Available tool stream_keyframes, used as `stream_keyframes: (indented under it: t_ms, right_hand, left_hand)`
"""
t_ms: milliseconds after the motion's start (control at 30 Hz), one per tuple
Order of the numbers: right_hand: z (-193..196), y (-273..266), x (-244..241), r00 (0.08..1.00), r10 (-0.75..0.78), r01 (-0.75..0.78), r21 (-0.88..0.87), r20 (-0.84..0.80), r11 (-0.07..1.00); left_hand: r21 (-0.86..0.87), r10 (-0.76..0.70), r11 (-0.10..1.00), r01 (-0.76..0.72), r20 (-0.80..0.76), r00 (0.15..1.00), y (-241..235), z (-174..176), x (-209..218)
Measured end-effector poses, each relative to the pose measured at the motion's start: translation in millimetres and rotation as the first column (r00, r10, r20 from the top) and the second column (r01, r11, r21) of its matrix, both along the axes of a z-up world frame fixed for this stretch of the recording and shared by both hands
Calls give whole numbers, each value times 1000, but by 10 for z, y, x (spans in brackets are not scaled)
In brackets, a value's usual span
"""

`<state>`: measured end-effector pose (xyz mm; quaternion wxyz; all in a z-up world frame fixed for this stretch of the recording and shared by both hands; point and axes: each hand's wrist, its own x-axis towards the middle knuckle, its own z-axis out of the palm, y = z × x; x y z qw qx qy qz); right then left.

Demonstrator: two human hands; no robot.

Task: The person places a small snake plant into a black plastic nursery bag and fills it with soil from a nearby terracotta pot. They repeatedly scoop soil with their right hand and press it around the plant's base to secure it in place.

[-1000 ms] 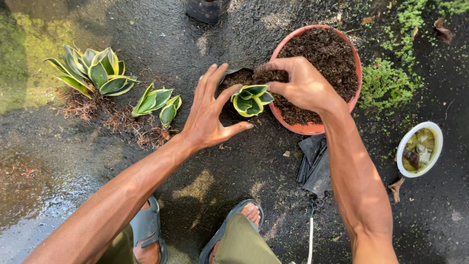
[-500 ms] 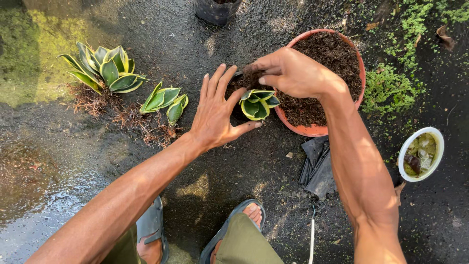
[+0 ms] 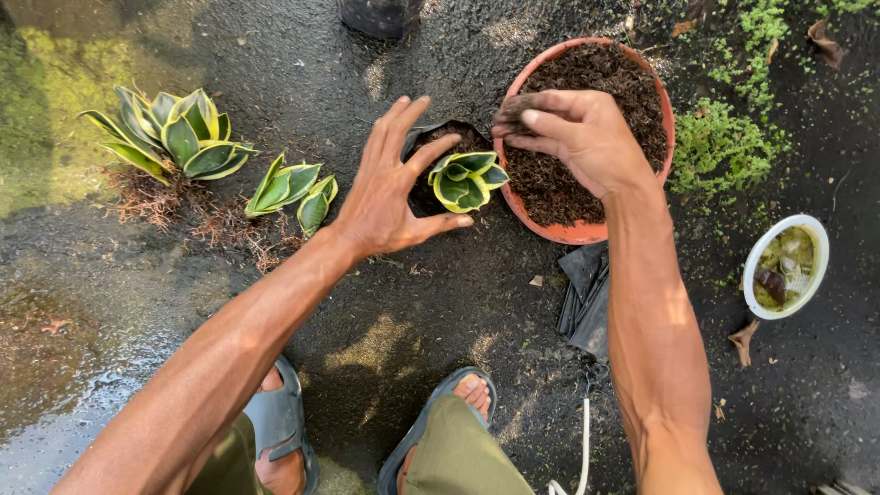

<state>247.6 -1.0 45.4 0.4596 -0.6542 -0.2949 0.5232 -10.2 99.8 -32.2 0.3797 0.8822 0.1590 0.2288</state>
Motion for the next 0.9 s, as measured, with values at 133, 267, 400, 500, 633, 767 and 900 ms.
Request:
stream_keyframes:
  t_ms: [133, 267, 400, 500, 633, 767, 900]
  right_hand:
    - [-172, -372, 161, 946, -46, 95, -138, 320, 986]
    - [-524, -670, 60, 500, 115, -76, -88, 858, 993]
    - [-889, -910, -92, 193, 176, -289, -115, 965, 950]
    - [-1066, -1076, -71, 286, 197, -242, -128, 938, 962]
    - [-1174, -1171, 155, 678, 44, 219, -259, 734, 941]
    - [-1154, -1292, 430, 825, -513, 495, -135, -237, 858]
    - [-958, -1360, 441, 684, -558, 520, -222, -471, 825]
  left_hand:
    - [125, -13, 991, 39, -204, 979, 88, -19, -30]
    - [195, -29, 978, 79, -249, 968, 123, 25, -54]
    - [99, -57, 993, 70, -133, 990, 116, 39, -202]
    - [150, -71, 984, 93, -148, 986, 115, 13, -217]
    - [226, -63, 966, 126, -265, 962, 183, 38, -154]
    - [59, -79, 994, 87, -123, 989, 184, 86, -133]
    - [-67, -123, 991, 119, -66, 990, 189, 48, 27]
